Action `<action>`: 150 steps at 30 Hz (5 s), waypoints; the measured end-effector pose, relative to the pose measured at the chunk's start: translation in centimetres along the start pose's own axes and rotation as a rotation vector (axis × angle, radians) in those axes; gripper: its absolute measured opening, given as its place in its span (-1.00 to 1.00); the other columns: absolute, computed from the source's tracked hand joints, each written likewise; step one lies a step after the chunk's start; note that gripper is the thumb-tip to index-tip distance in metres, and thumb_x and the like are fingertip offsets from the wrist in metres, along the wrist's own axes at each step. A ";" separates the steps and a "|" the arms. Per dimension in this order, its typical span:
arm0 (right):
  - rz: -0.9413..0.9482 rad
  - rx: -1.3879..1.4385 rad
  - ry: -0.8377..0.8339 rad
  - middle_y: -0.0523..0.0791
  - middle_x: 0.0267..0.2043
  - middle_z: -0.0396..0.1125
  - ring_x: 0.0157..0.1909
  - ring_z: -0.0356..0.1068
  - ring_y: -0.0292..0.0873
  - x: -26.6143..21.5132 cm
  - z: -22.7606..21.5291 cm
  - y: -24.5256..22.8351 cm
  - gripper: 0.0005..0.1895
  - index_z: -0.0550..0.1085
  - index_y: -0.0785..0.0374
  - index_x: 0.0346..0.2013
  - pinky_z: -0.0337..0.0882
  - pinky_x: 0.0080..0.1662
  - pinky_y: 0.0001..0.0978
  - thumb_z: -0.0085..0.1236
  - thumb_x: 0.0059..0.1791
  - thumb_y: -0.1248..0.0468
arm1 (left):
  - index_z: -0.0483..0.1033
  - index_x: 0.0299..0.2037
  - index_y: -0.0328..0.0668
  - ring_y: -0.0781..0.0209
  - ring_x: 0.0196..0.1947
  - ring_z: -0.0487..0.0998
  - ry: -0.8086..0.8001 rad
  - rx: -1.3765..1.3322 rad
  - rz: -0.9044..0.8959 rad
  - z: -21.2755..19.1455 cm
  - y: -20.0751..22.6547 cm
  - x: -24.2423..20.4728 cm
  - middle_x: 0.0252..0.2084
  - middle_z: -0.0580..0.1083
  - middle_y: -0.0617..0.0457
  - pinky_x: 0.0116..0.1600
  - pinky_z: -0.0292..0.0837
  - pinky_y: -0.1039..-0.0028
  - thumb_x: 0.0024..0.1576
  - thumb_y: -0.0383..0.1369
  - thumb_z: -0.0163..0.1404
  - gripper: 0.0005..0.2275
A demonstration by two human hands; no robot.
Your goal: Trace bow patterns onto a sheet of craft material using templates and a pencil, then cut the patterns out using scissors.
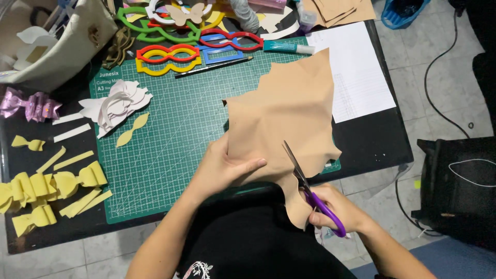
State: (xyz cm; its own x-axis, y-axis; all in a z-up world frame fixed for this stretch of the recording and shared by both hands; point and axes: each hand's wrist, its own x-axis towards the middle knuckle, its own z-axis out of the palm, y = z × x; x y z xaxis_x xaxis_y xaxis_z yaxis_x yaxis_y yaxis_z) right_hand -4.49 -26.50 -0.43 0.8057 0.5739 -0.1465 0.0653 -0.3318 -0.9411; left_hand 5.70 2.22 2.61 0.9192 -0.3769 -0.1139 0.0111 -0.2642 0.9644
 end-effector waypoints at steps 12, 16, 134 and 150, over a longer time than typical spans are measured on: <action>0.031 -0.084 -0.268 -0.25 -0.55 0.13 -0.55 -0.02 -0.24 2.6 -3.3 -4.6 -0.26 0.26 0.08 -0.51 0.06 -0.41 -0.40 -0.24 -0.06 -0.53 | 0.50 0.00 -0.17 0.34 -0.03 0.57 -0.075 0.016 0.087 -1.7 -0.3 -0.4 -0.05 0.60 0.14 -0.03 0.45 0.49 -0.02 -0.11 0.22 -0.55; 0.022 -0.021 -0.276 -0.18 -0.66 0.23 -0.61 0.25 -0.15 4.0 -4.3 -4.2 -0.35 0.32 0.05 -0.53 0.31 -0.49 -0.28 0.13 -0.11 -0.45 | 0.53 -0.06 -0.26 -0.06 -0.09 0.69 -0.037 -0.087 0.166 -2.0 -0.7 -0.1 -0.16 0.66 -0.16 -0.05 0.62 0.19 -0.10 -0.27 0.37 -0.56; -0.031 -0.306 -0.714 -0.23 -0.77 0.22 -0.66 0.27 -0.20 16.6 -5.5 -6.0 -0.42 0.33 0.02 -0.69 0.32 -0.50 -0.37 0.38 -0.14 -0.28 | 0.07 0.47 -0.24 0.38 -0.64 0.51 -0.219 -0.470 0.117 -6.4 -4.7 -1.7 -0.54 0.56 -0.15 -0.64 0.37 0.68 0.06 -0.52 0.26 -0.23; -0.105 -0.187 -0.771 -0.26 -0.72 0.19 -0.64 0.22 -0.24 18.4 -3.9 -7.9 -0.41 0.31 0.01 -0.64 0.28 -0.49 -0.39 0.25 -0.12 -0.35 | 0.05 0.48 -0.24 0.42 -0.58 0.55 -0.238 -0.672 0.136 -6.1 -5.8 -1.7 -0.47 0.58 -0.10 -0.58 0.45 0.68 0.02 -0.59 0.27 -0.19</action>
State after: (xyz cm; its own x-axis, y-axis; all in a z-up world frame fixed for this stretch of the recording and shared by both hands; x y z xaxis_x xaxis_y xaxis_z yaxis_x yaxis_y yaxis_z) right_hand 12.11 -16.28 5.49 0.1607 0.9422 -0.2940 0.2709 -0.3285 -0.9048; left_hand 6.44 9.85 -1.37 0.8197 -0.5712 0.0428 0.2126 0.3727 0.9032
